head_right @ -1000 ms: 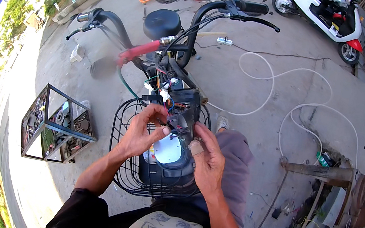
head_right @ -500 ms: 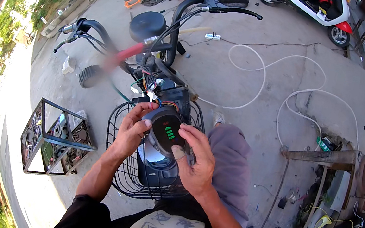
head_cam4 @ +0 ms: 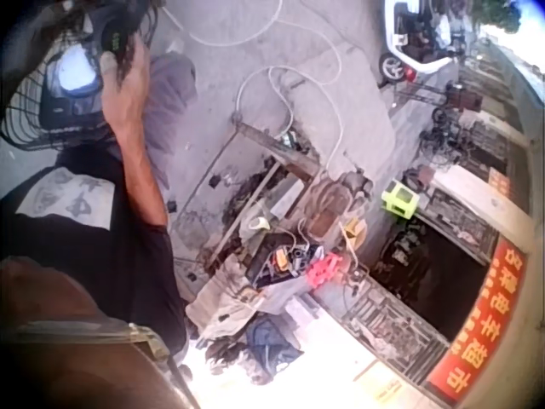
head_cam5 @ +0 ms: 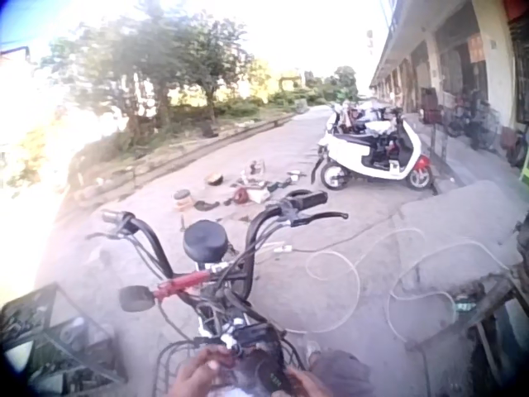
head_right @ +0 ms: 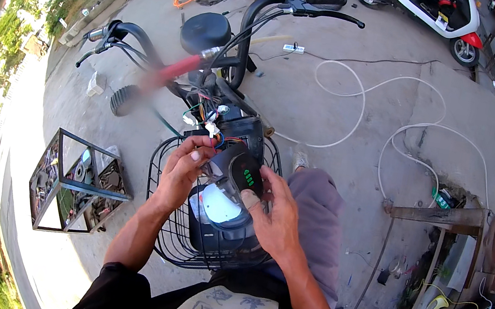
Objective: The person repairs an electric bike headlight by connecting wires, testing the light, and securing the cover. They use pliers to strip wires and a screwdriver to tighten screws on the headlight cover.
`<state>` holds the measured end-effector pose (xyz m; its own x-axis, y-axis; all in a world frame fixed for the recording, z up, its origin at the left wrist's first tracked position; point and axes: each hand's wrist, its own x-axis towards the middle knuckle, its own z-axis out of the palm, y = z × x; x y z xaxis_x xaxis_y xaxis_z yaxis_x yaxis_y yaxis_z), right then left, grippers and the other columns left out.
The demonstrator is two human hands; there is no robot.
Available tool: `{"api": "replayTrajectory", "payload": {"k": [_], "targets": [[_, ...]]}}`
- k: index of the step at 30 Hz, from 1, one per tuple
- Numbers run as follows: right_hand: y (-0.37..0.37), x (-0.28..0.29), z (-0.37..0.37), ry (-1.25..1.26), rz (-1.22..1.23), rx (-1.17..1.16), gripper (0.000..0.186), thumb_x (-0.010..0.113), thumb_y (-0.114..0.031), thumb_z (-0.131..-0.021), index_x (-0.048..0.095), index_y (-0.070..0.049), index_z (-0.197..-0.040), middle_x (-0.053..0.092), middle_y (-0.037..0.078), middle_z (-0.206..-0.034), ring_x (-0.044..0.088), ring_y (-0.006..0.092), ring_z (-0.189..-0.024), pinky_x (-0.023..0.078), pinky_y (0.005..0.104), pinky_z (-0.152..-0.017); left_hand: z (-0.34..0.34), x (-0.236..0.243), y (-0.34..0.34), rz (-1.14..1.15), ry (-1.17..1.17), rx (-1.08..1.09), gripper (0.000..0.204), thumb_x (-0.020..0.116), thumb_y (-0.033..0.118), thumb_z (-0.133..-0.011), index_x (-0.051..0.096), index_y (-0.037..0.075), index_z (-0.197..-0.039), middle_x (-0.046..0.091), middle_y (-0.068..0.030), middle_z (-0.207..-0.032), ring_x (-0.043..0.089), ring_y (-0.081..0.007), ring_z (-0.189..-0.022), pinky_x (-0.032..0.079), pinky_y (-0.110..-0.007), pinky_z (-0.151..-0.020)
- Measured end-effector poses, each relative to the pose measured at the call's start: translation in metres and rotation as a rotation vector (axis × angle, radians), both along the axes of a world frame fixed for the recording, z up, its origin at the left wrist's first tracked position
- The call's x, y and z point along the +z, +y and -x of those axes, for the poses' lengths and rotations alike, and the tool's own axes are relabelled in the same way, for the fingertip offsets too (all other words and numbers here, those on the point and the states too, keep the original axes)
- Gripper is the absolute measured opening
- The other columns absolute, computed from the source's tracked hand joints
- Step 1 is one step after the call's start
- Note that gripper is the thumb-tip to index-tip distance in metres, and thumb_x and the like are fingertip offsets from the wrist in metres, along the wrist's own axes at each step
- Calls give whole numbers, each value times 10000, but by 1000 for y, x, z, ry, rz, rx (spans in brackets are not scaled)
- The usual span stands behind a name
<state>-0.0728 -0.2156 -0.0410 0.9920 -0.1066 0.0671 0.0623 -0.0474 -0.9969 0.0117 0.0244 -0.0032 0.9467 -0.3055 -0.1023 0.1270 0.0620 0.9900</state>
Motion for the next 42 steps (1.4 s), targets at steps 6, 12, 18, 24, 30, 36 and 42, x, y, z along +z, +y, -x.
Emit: {"api": "replayTrajectory", "payload": {"k": [6, 12, 18, 24, 30, 36, 42], "targets": [[-8, -15, -7, 49, -19, -55, 497, 745, -164, -1115, 633, 49, -1550, 776, 170, -1328, 747, 203, -1107, 611, 360, -984, -10, 4, 12, -237, -57, 81, 377, 536, 284, -1205, 636, -31, -1386, 757, -120, -1254, 708, -178, -1070, 571, -347, -961], [-14, -7, -20, 144, -19, -61, 449, 669, -147, -1156, 640, 50, -1559, 778, 145, -1379, 731, 172, -1118, 592, 343, -996, -14, -9, 11, -447, -79, 123, 438, 711, 198, -1127, 586, -39, -1473, 744, -117, -1235, 704, -171, -1101, 579, -355, -989], [-10, -2, -21, 32, 47, 8, 364, 634, -143, -1172, 703, 55, -1469, 754, 141, -1402, 715, 211, -1216, 560, 334, -1044, -19, -10, -3, -419, -28, 82, 529, 669, 78, -1144, 420, -25, -1599, 750, -127, -1213, 717, -166, -1069, 598, -353, -959], [11, 20, 3, -167, 177, -51, 297, 696, -38, -1103, 749, 31, -1388, 735, 176, -1436, 740, 280, -1250, 579, 364, -1066, -29, -28, 4, -286, 45, 117, 509, 669, -22, -1109, 445, -44, -1565, 792, -125, -1202, 737, -142, -1035, 600, -311, -917], [5, 8, 14, -255, 35, -82, 391, 729, 107, -1015, 735, 22, -1397, 722, 159, -1390, 759, 235, -1139, 624, 320, -918, -27, -48, 12, -312, -216, 3, 448, 661, -45, -1084, 551, -54, -1518, 758, -123, -1311, 729, -178, -1191, 599, -346, -1035], [-18, 2, 3, -82, 296, -157, 378, 752, 28, -1016, 716, 18, -1393, 738, 154, -1238, 767, 300, -946, 598, 399, -798, -25, -41, 5, -261, -40, 38, 438, 608, -72, -1098, 573, -37, -1533, 730, -98, -1381, 708, -167, -1217, 604, -342, -1014], [-29, 0, -11, -126, 514, 5, 274, 777, -28, -1024, 762, 22, -1293, 737, 201, -1141, 728, 359, -894, 573, 423, -804, -24, -44, 5, -270, -99, 64, 487, 568, -87, -1134, 463, -100, -1609, 756, -142, -1311, 778, -211, -1127, 664, -394, -1003]]}}
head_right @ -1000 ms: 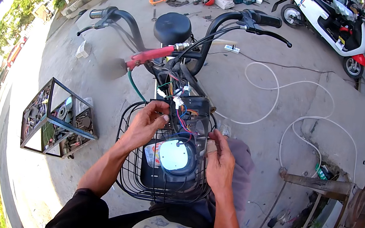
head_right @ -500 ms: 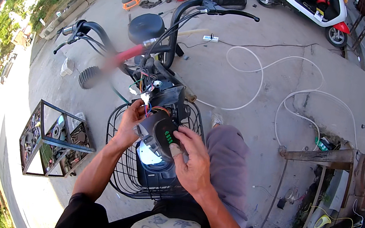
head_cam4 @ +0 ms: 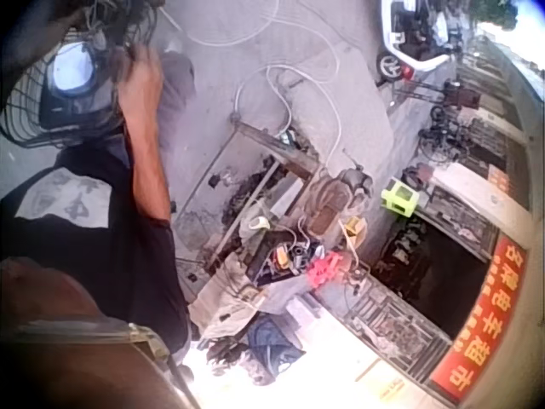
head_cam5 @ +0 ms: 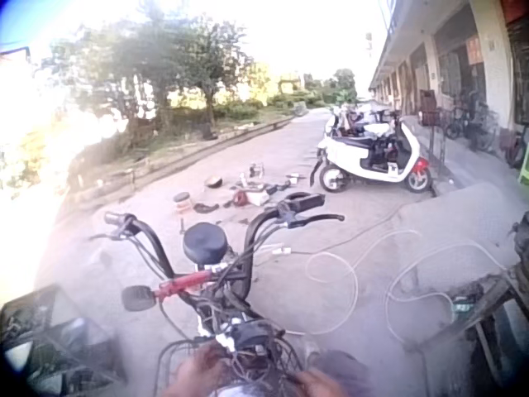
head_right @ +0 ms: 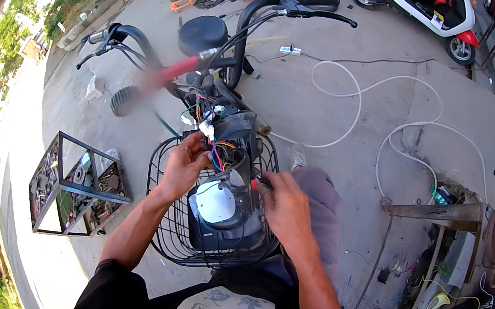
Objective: The person repairs an electric bike headlight by connecting wires, testing the light, and securing the cover. They use pliers to strip wires and a screwdriver to tighten screws on the headlight cover.
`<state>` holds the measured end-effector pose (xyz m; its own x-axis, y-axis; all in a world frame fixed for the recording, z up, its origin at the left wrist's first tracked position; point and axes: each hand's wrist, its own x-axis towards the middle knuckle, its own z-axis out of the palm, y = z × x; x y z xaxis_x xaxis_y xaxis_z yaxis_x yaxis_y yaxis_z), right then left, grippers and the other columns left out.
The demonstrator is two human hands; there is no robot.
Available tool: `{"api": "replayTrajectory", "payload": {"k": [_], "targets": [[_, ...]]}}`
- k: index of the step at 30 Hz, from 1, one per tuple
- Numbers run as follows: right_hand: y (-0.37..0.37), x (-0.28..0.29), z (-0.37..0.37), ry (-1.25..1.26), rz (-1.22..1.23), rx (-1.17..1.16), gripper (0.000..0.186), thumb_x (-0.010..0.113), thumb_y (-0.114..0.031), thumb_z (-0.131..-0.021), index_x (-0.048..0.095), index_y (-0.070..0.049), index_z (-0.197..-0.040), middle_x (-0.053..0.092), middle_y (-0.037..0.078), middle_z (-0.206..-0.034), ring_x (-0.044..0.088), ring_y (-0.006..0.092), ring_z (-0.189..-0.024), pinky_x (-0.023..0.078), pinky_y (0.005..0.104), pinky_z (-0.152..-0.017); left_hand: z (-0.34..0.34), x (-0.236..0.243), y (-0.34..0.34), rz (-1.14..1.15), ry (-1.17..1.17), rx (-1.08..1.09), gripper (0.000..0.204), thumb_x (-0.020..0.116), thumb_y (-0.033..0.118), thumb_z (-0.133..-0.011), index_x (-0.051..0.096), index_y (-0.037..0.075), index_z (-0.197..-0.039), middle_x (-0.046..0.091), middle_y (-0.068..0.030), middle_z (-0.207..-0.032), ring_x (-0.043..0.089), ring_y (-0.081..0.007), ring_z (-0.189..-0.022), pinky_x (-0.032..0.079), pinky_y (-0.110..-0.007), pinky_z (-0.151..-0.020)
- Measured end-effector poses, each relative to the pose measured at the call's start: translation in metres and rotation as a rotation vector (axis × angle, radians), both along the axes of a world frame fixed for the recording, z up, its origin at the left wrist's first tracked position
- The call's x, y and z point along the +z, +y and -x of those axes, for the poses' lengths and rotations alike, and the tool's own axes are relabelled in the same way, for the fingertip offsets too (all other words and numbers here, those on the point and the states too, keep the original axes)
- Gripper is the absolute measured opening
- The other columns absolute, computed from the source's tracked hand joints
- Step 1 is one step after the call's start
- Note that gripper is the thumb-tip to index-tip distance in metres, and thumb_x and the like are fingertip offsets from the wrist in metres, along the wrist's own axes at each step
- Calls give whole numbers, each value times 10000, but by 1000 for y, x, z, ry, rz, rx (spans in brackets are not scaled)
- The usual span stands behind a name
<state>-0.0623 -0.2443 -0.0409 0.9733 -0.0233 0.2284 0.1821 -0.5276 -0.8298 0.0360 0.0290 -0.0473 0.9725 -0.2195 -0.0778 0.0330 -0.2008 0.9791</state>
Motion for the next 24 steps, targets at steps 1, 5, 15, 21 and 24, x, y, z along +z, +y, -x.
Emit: {"api": "replayTrajectory", "payload": {"k": [1, 5, 15, 21, 24], "targets": [[-1, -1, -1, 7, 24, 0, 266, 783, -34, -1022, 765, 20, -1282, 738, 201, -1128, 728, 370, -887, 574, 428, -800, 0, 1, 2, -32, -1, -7, 488, 561, -94, -1131, 476, -88, -1611, 753, -143, -1333, 769, -203, -1149, 661, -392, -1004], [2, -1, -1, 26, 47, -5, 259, 788, -53, -1002, 771, 19, -1251, 745, 199, -1061, 741, 429, -915, 591, 485, -821, 4, 6, -1, 69, 50, 41, 514, 567, -72, -1138, 461, -80, -1642, 746, -143, -1378, 748, -184, -1201, 644, -364, -1007], [0, -14, -5, -293, 394, 28, 354, 783, 19, -899, 761, 8, -1252, 733, 141, -1035, 735, 351, -902, 603, 445, -789, 6, 13, 0, -53, 110, 0, 564, 575, -16, -1149, 414, -105, -1682, 758, -137, -1373, 761, -159, -1115, 650, -330, -931], [2, -25, -5, -446, 490, -35, 479, 768, 52, -890, 745, 22, -1368, 722, 130, -1090, 723, 319, -943, 605, 425, -797, 9, 25, -6, 19, 166, -21, 599, 573, 16, -1137, 384, -115, -1691, 714, -169, -1395, 722, -184, -1124, 638, -353, -922], [0, -29, -6, -413, 462, 3, 529, 769, 47, -910, 725, 30, -1437, 731, 151, -1167, 730, 336, -1024, 615, 442, -839, 7, 33, -5, 14, 184, -34, 587, 579, 24, -1150, 384, -111, -1688, 718, -166, -1375, 734, -189, -1154, 649, -348, -930]]}}
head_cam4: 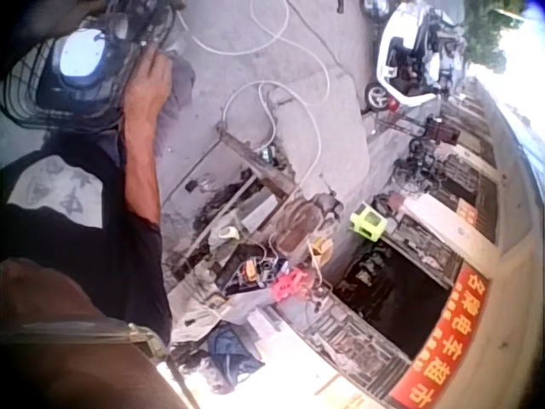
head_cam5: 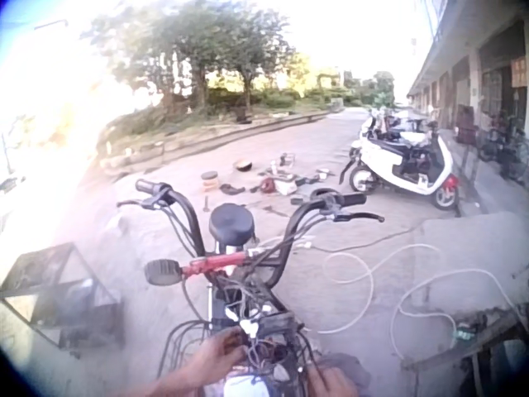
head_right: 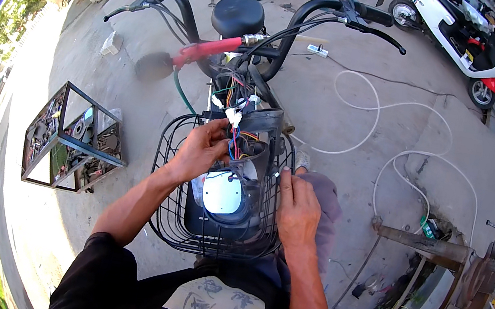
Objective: The person repairs an electric bike headlight by connecting wires, testing the light, and securing the cover. They use pliers to strip wires and a screwdriver to tighten screws on the headlight cover.
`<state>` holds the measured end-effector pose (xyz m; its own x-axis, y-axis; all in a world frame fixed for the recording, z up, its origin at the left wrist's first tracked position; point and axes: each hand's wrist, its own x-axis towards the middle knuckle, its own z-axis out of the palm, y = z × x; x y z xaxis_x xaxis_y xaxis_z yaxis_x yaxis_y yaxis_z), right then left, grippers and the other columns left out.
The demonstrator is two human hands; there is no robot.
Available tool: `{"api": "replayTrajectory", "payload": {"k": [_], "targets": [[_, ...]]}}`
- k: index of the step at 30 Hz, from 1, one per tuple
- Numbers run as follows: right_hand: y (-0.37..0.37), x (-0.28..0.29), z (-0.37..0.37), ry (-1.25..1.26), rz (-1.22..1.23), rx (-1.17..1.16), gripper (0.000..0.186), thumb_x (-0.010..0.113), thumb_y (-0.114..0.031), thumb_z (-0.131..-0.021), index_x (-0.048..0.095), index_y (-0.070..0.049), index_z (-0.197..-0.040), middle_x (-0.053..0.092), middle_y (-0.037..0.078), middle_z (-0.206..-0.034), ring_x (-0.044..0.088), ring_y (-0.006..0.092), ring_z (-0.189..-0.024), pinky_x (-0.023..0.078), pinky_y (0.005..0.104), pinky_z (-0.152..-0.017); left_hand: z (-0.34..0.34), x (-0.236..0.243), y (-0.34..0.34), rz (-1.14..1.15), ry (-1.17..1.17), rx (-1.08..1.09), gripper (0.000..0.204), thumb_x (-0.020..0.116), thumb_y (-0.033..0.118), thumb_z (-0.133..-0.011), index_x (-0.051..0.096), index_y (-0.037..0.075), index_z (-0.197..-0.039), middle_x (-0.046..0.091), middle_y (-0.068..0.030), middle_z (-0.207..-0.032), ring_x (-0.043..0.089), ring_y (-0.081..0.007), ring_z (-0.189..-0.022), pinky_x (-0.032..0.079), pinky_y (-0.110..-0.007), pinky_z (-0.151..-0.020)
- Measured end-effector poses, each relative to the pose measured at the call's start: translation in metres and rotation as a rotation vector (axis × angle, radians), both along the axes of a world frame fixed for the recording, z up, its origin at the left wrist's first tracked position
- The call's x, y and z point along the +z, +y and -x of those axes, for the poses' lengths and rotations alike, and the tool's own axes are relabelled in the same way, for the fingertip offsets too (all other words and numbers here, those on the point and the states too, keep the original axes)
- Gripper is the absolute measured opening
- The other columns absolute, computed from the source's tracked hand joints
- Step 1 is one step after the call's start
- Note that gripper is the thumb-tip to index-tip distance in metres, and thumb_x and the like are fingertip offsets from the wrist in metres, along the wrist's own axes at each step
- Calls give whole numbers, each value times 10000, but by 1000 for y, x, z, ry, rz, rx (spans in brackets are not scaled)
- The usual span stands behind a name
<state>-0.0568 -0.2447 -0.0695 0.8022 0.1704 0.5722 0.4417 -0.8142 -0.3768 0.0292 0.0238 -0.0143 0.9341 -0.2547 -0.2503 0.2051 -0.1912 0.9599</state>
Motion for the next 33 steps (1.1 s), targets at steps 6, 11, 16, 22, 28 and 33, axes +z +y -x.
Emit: {"api": "replayTrajectory", "payload": {"k": [6, 11, 16, 22, 28, 33], "targets": [[10, 15, 9, 135, -204, -121, 557, 676, 93, -957, 676, 48, -1512, 723, 230, -1337, 717, 421, -1180, 584, 478, -1041, -1, -11, 2, 1, -38, 66, 543, 627, 12, -1145, 453, -90, -1649, 754, -123, -1326, 755, -145, -1096, 659, -311, -908], [11, 25, 29, 364, -751, 26, 488, 598, -14, -1123, 596, 71, -1603, 695, 230, -1525, 682, 348, -1385, 509, 423, -1192, -3, -9, 3, -35, -38, 72, 532, 652, 38, -1141, 453, -98, -1615, 730, -150, -1323, 762, -151, -1068, 663, -320, -881], [25, 24, 28, 504, -1047, 105, 626, 688, -37, -1115, 476, 77, -1694, 722, 185, -1476, 709, 228, -1319, 549, 368, -1142, -4, -5, 0, -67, -22, 73, 559, 677, 93, -1140, 440, -91, -1613, 707, -143, -1271, 748, -149, -990, 652, -321, -845], [28, 19, 23, 521, -1000, -11, 633, 728, -19, -1095, 484, 69, -1672, 743, 163, -1405, 739, 187, -1212, 599, 322, -1017, -1, 0, 0, -107, -22, 57, 610, 707, 138, -1133, 424, -73, -1630, 679, -142, -1252, 719, -154, -936, 637, -337, -802], [31, 22, 20, 496, -1028, -102, 581, 706, 15, -1084, 523, 56, -1634, 758, 172, -1376, 744, 187, -1202, 610, 324, -977, 6, 4, 4, -229, -136, 83, 684, 741, 182, -1119, 405, -66, -1660, 673, -177, -1319, 720, -175, -974, 642, -357, -814], [31, 29, 16, 514, -1011, -42, 586, 717, 17, -1060, 531, 51, -1615, 777, 190, -1338, 767, 179, -1133, 618, 330, -940, 6, 4, 4, -285, -169, 24, 748, 750, 189, -1114, 363, -48, -1708, 672, -219, -1407, 738, -199, -1047, 649, -376, -887]]}}
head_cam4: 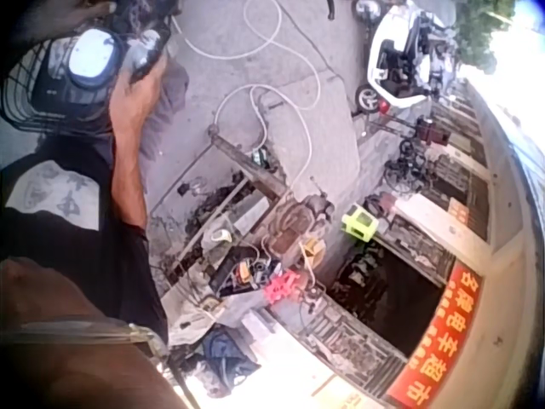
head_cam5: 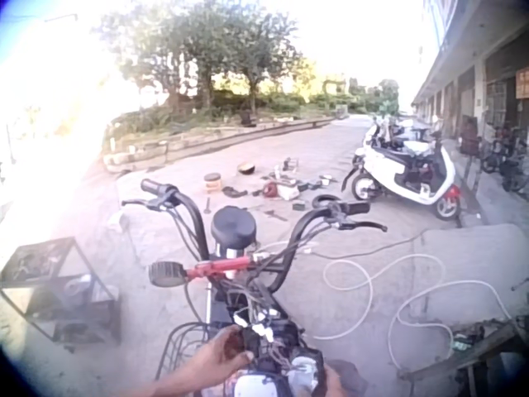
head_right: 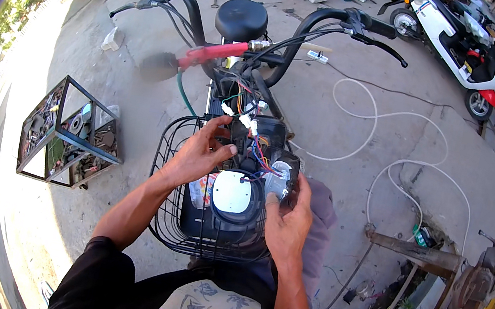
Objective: The person repairs an electric bike headlight by connecting wires, testing the light, and securing the cover. They use pliers to strip wires and a screwdriver to tighten screws on the headlight cover.
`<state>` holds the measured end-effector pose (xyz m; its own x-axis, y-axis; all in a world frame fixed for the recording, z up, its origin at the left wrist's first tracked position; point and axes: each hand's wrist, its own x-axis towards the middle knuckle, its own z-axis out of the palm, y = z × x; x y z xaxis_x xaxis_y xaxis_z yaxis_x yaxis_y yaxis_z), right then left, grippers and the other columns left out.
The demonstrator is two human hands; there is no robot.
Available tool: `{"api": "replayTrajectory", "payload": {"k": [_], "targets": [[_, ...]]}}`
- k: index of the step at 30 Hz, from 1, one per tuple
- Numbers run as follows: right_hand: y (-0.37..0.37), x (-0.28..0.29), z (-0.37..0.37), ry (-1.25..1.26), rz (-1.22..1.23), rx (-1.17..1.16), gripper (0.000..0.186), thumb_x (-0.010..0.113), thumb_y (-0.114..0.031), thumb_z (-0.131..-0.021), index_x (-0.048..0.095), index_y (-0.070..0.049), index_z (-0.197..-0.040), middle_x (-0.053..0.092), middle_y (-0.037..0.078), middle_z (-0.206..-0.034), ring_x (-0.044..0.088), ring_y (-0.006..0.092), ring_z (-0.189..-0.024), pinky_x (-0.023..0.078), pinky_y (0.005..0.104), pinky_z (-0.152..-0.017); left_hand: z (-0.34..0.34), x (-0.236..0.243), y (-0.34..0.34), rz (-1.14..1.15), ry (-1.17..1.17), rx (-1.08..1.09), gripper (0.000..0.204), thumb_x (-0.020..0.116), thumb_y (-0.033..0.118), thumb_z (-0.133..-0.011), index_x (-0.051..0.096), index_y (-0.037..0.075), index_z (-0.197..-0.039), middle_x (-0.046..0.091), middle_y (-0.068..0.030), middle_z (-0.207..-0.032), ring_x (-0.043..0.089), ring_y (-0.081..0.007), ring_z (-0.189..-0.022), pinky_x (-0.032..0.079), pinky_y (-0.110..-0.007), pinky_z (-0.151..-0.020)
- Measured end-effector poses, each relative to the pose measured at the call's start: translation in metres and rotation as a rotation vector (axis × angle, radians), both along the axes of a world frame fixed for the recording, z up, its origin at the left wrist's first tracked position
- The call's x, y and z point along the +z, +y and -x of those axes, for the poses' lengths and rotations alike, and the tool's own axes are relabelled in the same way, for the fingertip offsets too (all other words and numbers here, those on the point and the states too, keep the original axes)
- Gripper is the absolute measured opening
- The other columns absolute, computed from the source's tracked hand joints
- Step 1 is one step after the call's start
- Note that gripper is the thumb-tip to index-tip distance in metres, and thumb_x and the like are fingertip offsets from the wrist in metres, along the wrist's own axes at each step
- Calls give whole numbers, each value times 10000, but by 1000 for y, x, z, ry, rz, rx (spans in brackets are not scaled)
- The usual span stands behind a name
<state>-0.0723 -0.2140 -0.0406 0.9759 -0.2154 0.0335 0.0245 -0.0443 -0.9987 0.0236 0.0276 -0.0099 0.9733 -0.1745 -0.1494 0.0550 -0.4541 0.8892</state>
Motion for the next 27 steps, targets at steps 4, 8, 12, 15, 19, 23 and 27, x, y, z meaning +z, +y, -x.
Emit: {"api": "replayTrajectory", "payload": {"k": [4, 8, 12, 15, 19, 23, 27], "targets": [[-5, -3, -1, 68, 84, 25, 575, 723, 6, -1051, 542, 42, -1595, 788, 204, -1302, 776, 167, -1064, 619, 339, -915, -4, -5, 0, 11, 23, -17, 790, 750, 175, -1111, 317, -25, -1741, 673, -233, -1432, 751, -212, -1100, 644, -382, -925], [0, -2, -1, -1, 227, -65, 549, 721, -2, -1040, 575, 28, -1568, 788, 231, -1270, 805, 256, -1026, 632, 376, -897, 0, -11, 1, 8, -22, -67, 851, 762, 148, -1096, 261, 5, -1769, 689, -240, -1419, 758, -233, -1133, 637, -387, -931], [3, 5, -4, -73, 392, -125, 506, 732, -16, -1022, 619, 20, -1513, 778, 243, -1254, 807, 360, -1042, 635, 423, -905, 11, 6, -8, -26, -47, -78, 857, 779, 126, -1075, 274, 21, -1759, 697, -240, -1412, 764, -247, -1129, 633, -393, -942], [0, 2, -8, -131, 442, -147, 480, 737, -21, -1016, 636, 14, -1485, 767, 235, -1272, 795, 388, -1082, 632, 441, -927, 7, 9, -7, -2, -17, -67, 840, 782, 139, -1064, 298, 18, -1741, 691, -252, -1422, 772, -276, -1135, 621, -408, -973], [-4, 2, -15, -149, 497, -158, 493, 744, -9, -998, 638, 9, -1479, 751, 222, -1272, 771, 417, -1104, 621, 470, -935, 9, 12, -7, 19, -16, -59, 837, 775, 189, -1063, 305, 0, -1729, 672, -287, -1445, 783, -327, -1147, 594, -437, -1037], [-5, 8, -19, -322, 638, -184, 543, 766, 27, -956, 639, -8, -1484, 741, 221, -1224, 745, 442, -1086, 602, 502, -920, 17, 12, -8, -10, -72, -69, 838, 772, 205, -1067, 301, -5, -1727, 667, -292, -1474, 784, -327, -1145, 590, -448, -1046], [-7, 9, -22, -400, 703, -204, 588, 788, 58, -921, 643, -16, -1485, 739, 223, -1203, 738, 444, -1070, 595, 514, -908, 16, 9, -8, 0, -43, -50, 839, 774, 223, -1066, 304, -8, -1721, 684, -287, -1461, 792, -346, -1166, 593, -455, -1040]]}}
